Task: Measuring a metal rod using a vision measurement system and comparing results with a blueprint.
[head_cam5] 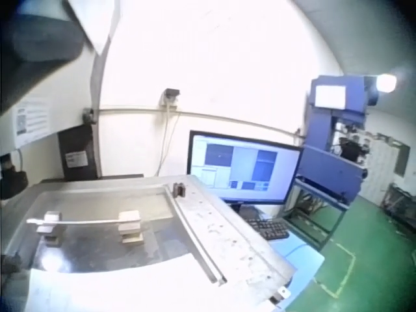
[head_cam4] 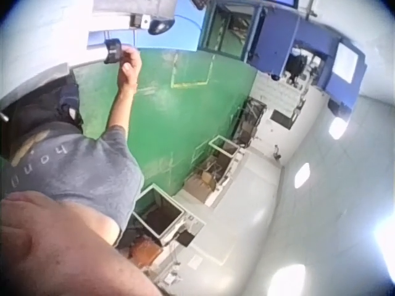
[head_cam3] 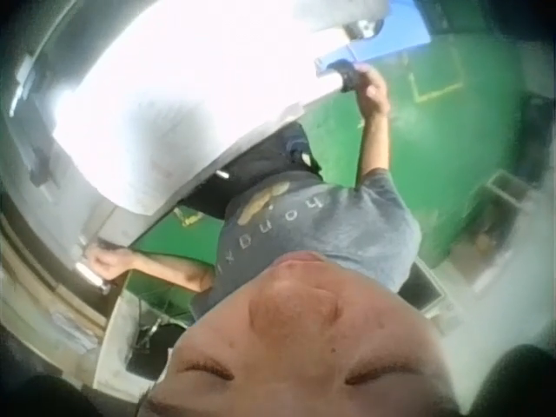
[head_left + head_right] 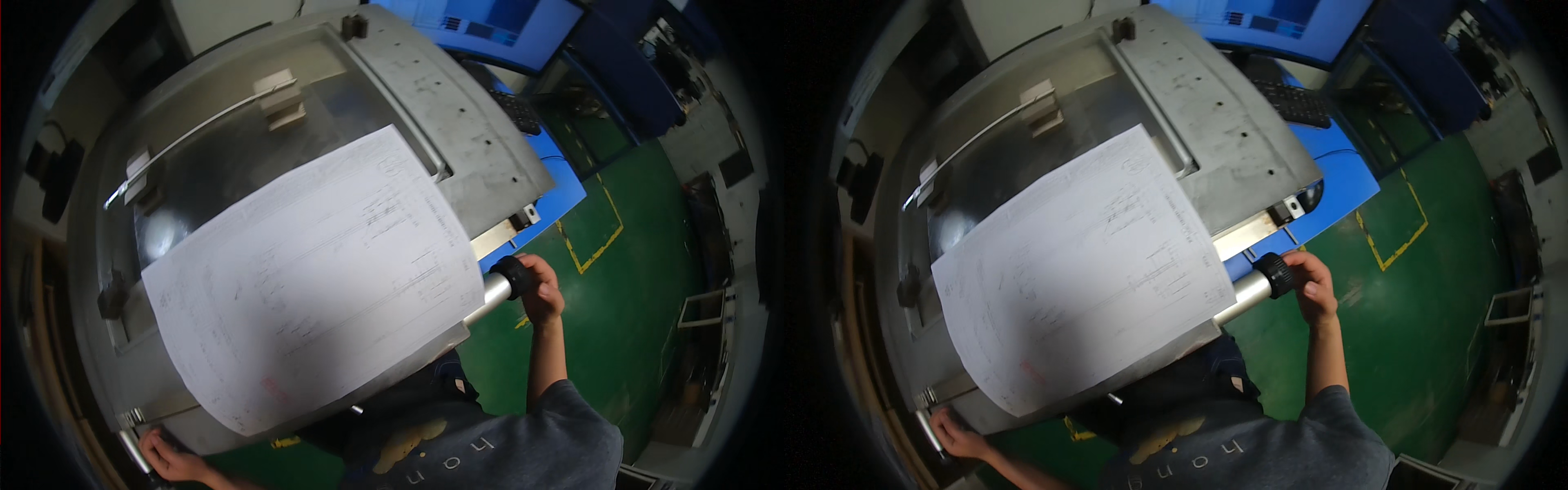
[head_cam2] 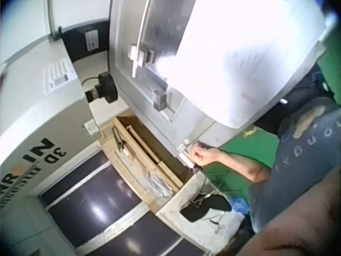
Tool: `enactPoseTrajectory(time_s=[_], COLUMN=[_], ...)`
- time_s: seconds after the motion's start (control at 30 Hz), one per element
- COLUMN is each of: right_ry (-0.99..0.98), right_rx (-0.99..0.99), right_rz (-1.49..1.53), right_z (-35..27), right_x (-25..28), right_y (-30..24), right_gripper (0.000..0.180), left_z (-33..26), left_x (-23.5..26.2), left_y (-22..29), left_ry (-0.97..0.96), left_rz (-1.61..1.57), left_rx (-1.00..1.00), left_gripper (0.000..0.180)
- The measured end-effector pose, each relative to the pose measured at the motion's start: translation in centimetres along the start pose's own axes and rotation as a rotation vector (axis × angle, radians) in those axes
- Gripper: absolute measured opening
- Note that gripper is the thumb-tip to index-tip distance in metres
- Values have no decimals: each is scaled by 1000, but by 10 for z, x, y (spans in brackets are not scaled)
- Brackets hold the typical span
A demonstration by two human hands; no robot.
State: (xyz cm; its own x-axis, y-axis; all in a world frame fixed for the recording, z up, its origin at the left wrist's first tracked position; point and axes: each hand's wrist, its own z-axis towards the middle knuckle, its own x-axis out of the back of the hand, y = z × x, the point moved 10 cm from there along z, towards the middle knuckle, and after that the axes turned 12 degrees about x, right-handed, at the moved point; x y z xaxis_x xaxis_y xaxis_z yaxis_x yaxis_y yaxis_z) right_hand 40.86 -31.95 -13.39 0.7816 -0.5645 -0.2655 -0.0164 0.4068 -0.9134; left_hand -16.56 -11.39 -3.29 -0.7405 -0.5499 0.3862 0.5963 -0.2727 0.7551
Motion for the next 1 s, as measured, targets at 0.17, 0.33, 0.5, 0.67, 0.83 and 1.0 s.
enactPoseTrajectory(time_s=[0.17,0.33,0.5,0.67,0.83,1.0], right_ry=[10,11,79,47,27,60], right_rx=[-20,-93,-56,-60,-63,-27], right_rz=[4,10,-78,-57,-33,-107], right_z=[-6,-6,-6,-4,-5,-6], right_x=[1,2,10,6,3,11], right_y=[-1,9,4,11,10,10], right_gripper=[41,37,41,37,35,38], left_z=[3,-4,-2,-3,-5,-5], left_x=[8,-4,-7,-8,-7,-6], left_y=[-34,19,-2,1,1,1], left_ry=[-16,71,-18,-11,-18,-5], left_rz=[101,-12,-18,-1,-3,-1], left_rx=[-48,-112,-33,-30,-27,-25], left_gripper=[14,18,13,13,13,13])
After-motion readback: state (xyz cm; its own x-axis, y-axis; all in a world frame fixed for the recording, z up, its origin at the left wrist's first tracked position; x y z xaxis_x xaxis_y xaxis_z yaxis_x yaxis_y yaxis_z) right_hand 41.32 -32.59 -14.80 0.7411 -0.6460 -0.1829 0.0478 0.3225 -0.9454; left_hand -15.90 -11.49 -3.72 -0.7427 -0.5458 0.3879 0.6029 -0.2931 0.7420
